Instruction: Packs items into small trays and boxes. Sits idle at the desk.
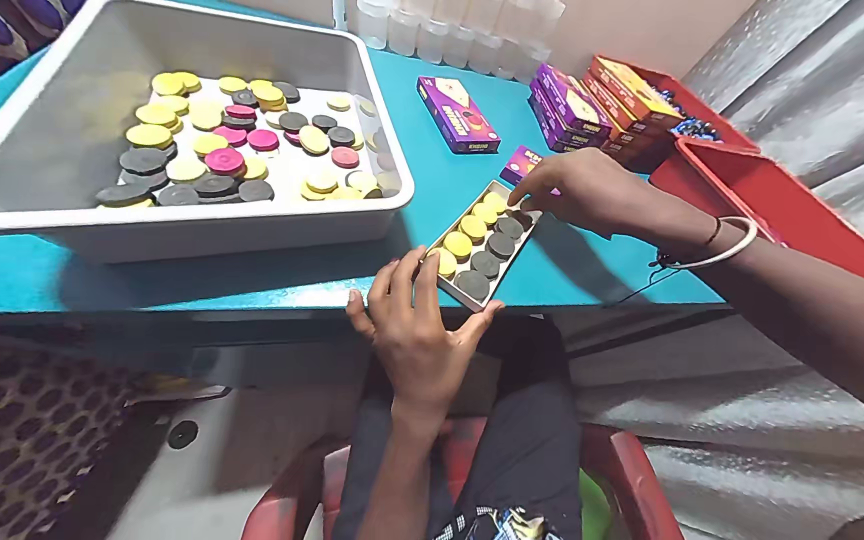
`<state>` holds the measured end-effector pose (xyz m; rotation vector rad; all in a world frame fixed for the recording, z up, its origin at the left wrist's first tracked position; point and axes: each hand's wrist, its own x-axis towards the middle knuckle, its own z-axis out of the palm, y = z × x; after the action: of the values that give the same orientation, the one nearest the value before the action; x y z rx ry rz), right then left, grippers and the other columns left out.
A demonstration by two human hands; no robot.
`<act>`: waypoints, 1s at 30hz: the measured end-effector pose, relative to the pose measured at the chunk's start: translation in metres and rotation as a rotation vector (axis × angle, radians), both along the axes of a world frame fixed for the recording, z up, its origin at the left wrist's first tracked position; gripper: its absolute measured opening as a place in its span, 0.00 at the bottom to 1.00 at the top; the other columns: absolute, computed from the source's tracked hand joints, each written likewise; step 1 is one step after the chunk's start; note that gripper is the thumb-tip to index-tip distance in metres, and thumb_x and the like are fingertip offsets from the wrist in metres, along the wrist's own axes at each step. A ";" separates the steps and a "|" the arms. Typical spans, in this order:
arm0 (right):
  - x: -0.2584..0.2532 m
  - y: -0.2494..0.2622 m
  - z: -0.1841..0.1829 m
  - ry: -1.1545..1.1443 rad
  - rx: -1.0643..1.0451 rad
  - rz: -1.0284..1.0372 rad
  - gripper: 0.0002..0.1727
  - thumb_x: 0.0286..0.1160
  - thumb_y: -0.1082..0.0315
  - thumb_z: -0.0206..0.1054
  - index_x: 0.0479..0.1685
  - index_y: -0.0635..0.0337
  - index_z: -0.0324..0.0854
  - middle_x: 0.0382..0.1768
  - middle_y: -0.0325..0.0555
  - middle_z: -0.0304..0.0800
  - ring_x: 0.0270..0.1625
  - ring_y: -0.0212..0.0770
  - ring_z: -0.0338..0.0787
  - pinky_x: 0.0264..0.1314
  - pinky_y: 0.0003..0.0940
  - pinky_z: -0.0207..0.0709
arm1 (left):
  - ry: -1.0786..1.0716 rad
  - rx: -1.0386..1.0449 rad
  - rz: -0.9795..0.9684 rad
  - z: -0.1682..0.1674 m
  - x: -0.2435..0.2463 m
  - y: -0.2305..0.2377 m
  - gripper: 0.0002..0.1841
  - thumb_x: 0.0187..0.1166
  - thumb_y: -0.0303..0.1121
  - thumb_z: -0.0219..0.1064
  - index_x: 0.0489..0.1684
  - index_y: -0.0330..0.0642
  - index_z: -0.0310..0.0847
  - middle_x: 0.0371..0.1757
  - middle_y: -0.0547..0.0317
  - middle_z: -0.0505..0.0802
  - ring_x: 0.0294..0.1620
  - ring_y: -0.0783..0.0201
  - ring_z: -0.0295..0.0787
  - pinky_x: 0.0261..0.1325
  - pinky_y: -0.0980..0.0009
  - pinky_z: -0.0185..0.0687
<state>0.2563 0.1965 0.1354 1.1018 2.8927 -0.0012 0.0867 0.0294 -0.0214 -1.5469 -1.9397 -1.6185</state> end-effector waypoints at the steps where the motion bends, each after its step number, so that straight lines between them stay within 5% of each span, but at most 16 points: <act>1: -0.001 -0.001 0.002 0.021 0.026 -0.003 0.08 0.81 0.69 0.69 0.50 0.54 0.94 0.46 0.51 0.95 0.50 0.53 0.94 0.57 0.59 0.82 | 0.000 0.000 0.001 0.000 0.000 0.000 0.42 0.55 0.71 0.76 0.63 0.47 0.89 0.67 0.56 0.90 0.73 0.49 0.80 0.84 0.34 0.44; 6: -0.003 -0.001 -0.005 -0.015 0.011 0.052 0.11 0.77 0.55 0.74 0.44 0.51 0.95 0.44 0.50 0.94 0.51 0.53 0.92 0.56 0.59 0.81 | 0.000 -0.003 0.006 0.000 0.000 0.000 0.43 0.55 0.71 0.77 0.63 0.47 0.89 0.67 0.56 0.90 0.73 0.48 0.80 0.83 0.33 0.44; 16: -0.006 0.006 -0.006 0.268 0.151 0.065 0.13 0.86 0.61 0.64 0.54 0.57 0.91 0.48 0.50 0.94 0.48 0.45 0.94 0.57 0.47 0.87 | -0.009 -0.002 0.009 0.000 0.001 0.001 0.43 0.54 0.71 0.77 0.62 0.47 0.90 0.66 0.56 0.91 0.72 0.48 0.80 0.82 0.33 0.46; 22: -0.118 0.024 0.015 0.321 0.268 0.409 0.12 0.82 0.71 0.64 0.55 0.58 0.92 0.50 0.54 0.95 0.53 0.52 0.94 0.60 0.50 0.84 | -0.003 -0.004 0.021 0.002 0.000 0.001 0.41 0.54 0.72 0.75 0.58 0.47 0.92 0.63 0.56 0.93 0.69 0.49 0.83 0.80 0.35 0.51; 27: -0.219 0.051 0.019 -0.064 0.132 0.419 0.12 0.82 0.62 0.69 0.57 0.51 0.91 0.47 0.47 0.95 0.54 0.54 0.93 0.57 0.62 0.82 | -0.015 0.002 0.035 0.006 -0.001 0.001 0.41 0.53 0.73 0.75 0.56 0.47 0.93 0.61 0.57 0.94 0.66 0.50 0.85 0.80 0.39 0.54; 30: -0.259 0.061 0.006 -0.062 0.060 0.445 0.15 0.83 0.60 0.68 0.65 0.47 0.88 0.54 0.46 0.95 0.58 0.52 0.93 0.61 0.62 0.83 | -0.016 -0.001 0.034 0.006 -0.001 0.001 0.41 0.54 0.73 0.73 0.56 0.48 0.93 0.61 0.57 0.94 0.66 0.52 0.85 0.80 0.40 0.54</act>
<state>-0.0027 0.2574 0.1411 0.4331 3.0270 0.1335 0.0861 0.0300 -0.0153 -1.4970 -1.9645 -1.6212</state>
